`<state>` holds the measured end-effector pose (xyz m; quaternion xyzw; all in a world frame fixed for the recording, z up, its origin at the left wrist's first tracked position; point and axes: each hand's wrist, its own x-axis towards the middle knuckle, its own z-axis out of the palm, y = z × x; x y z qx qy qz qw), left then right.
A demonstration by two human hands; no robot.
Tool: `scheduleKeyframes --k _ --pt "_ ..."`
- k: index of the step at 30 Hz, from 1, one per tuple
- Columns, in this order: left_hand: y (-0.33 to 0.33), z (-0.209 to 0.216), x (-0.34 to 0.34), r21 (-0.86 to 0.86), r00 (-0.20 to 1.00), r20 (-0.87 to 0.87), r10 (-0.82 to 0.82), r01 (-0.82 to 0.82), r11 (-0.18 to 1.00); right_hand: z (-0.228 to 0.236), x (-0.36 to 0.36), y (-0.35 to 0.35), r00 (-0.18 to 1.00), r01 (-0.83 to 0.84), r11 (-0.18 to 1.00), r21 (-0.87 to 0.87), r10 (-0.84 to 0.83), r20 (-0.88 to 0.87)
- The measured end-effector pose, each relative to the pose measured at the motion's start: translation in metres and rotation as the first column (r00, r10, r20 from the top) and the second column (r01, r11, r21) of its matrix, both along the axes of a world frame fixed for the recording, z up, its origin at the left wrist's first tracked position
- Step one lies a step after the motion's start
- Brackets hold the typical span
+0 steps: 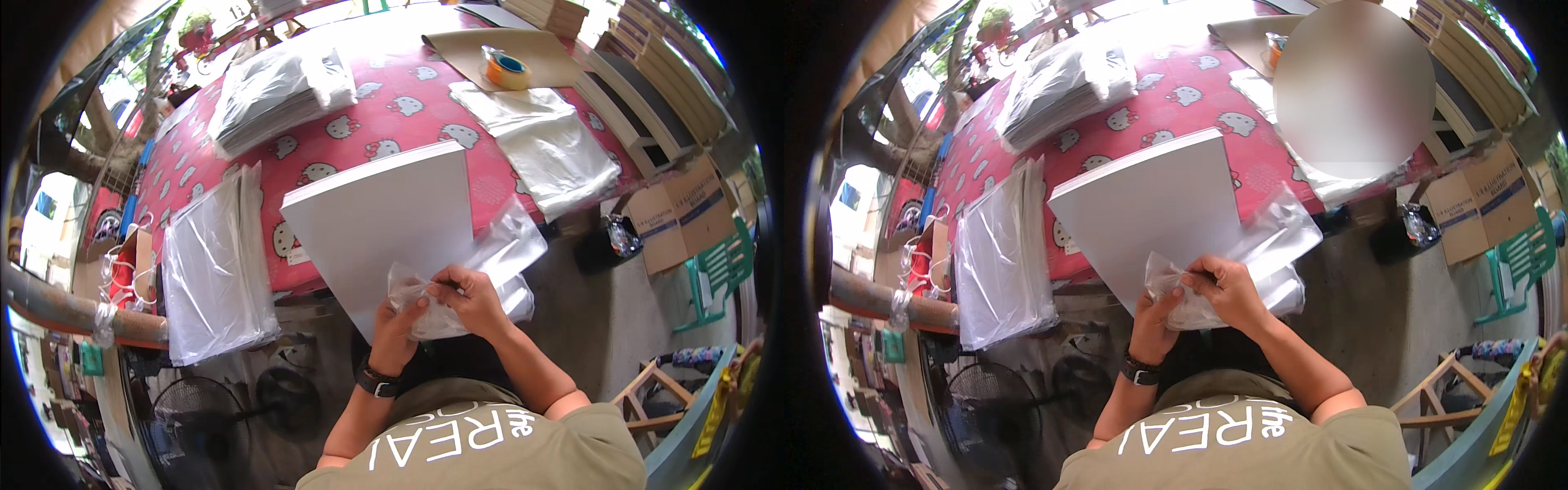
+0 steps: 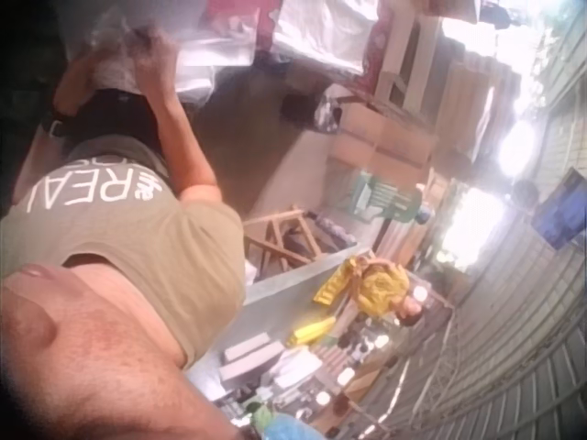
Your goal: The person places several rectangular boards into individual plastic sleeves by hand, sliding each board inside and smoothing the plastic.
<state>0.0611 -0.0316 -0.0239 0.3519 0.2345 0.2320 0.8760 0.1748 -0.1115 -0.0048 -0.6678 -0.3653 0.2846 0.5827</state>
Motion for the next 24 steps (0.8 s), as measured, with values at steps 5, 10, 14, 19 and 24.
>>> scheduleKeyframes --k 5,10,14,19,24 --pt "0.004 -0.022 -0.005 0.091 0.997 -0.05 0.063 -0.058 0.994 -0.006 -0.009 -0.001 0.976 0.082 0.996 -0.027 -0.075 0.203" --pt "-0.003 -0.017 -0.012 -0.225 0.982 0.182 0.05 -0.008 0.974 -0.01 -0.016 0.007 0.894 0.087 0.995 0.045 -0.098 0.438" --pt "0.004 -0.011 -0.029 -0.229 0.879 0.476 -0.02 0.146 0.963 -0.008 -0.009 0.011 0.98 0.106 0.991 -0.086 -0.09 0.177" --pt "0.017 -0.038 -0.041 0.086 0.975 0.184 -0.127 0.113 0.99 -0.02 0.0 -0.001 0.91 -0.409 0.905 0.115 0.414 -0.023" --pt "0.011 -0.031 -0.07 -0.064 1.0 0.03 -0.008 0.01 0.998 -0.018 -0.009 -0.004 0.678 -0.102 0.875 0.474 0.41 -0.61"
